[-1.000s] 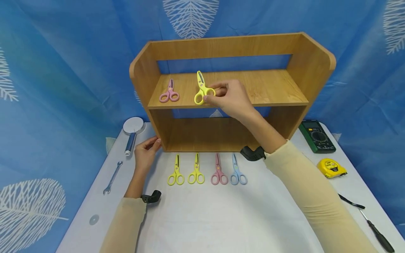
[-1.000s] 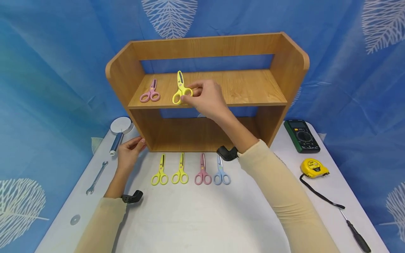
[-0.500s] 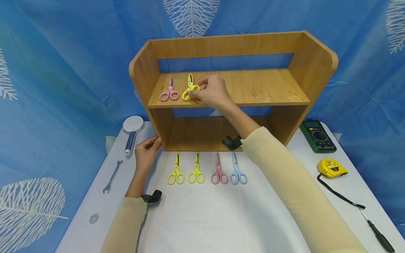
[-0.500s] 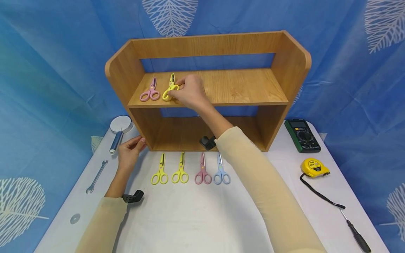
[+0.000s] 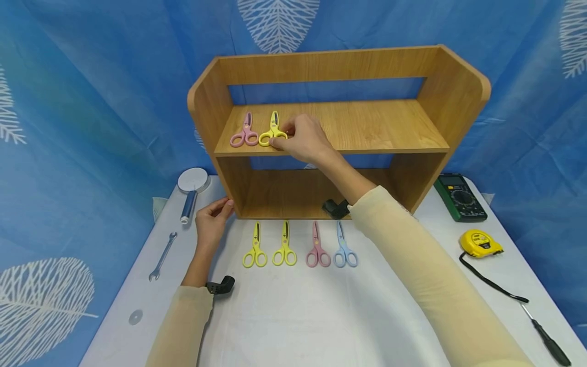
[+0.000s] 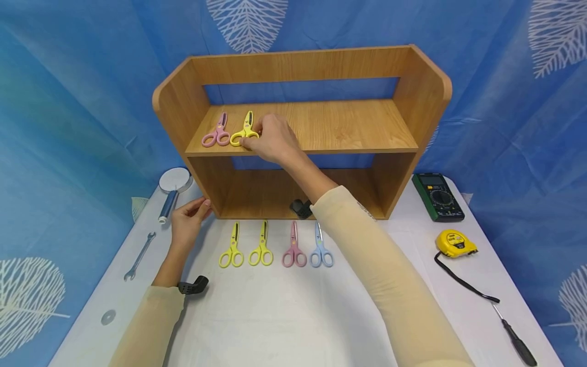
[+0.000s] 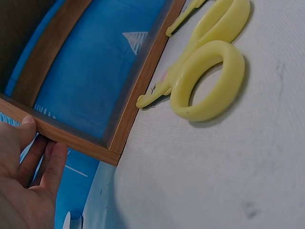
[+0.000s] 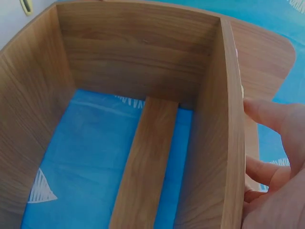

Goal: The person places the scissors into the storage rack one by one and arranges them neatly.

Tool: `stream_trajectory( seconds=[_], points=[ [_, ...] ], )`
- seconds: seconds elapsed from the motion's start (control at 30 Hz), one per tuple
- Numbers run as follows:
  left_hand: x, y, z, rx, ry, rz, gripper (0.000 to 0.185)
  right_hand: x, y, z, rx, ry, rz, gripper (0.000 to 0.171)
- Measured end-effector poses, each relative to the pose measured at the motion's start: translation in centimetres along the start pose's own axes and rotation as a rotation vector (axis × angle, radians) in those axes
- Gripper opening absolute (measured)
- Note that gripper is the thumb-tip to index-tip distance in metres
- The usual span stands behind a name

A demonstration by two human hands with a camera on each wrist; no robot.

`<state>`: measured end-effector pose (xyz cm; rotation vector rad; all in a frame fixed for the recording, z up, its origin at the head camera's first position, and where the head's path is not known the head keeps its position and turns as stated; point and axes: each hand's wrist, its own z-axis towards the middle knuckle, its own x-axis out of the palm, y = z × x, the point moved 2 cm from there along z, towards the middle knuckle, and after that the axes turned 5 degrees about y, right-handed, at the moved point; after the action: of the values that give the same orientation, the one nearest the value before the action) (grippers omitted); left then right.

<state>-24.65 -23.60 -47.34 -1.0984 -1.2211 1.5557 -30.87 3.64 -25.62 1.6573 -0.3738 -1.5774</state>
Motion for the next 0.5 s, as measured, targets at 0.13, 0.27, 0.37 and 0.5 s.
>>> stream_trajectory(
  seconds=[0.13, 0.27, 0.37, 0.5],
  points=[
    [0.2, 0.4, 0.1, -0.001, -0.006, 0.017, 0.039, -0.7, -0.4, -0.8, 0.001, -0.004, 0.017, 0.051],
    [0.2, 0.3, 0.0, 0.000, -0.009, 0.020, 0.038, -1.6, -0.9, -2.8, -0.033, -0.009, 0.021, 0.050],
    [0.1, 0.0, -0.1, 0.003, -0.004, 0.017, 0.037, -2.2, -1.4, -5.0, -0.066, -0.024, 0.027, 0.047],
    [0.2, -0.3, -0.3, -0.007, 0.011, 0.030, 0.038, -2.9, -2.9, -8.1, -0.089, -0.066, 0.036, 0.045]
  ],
)
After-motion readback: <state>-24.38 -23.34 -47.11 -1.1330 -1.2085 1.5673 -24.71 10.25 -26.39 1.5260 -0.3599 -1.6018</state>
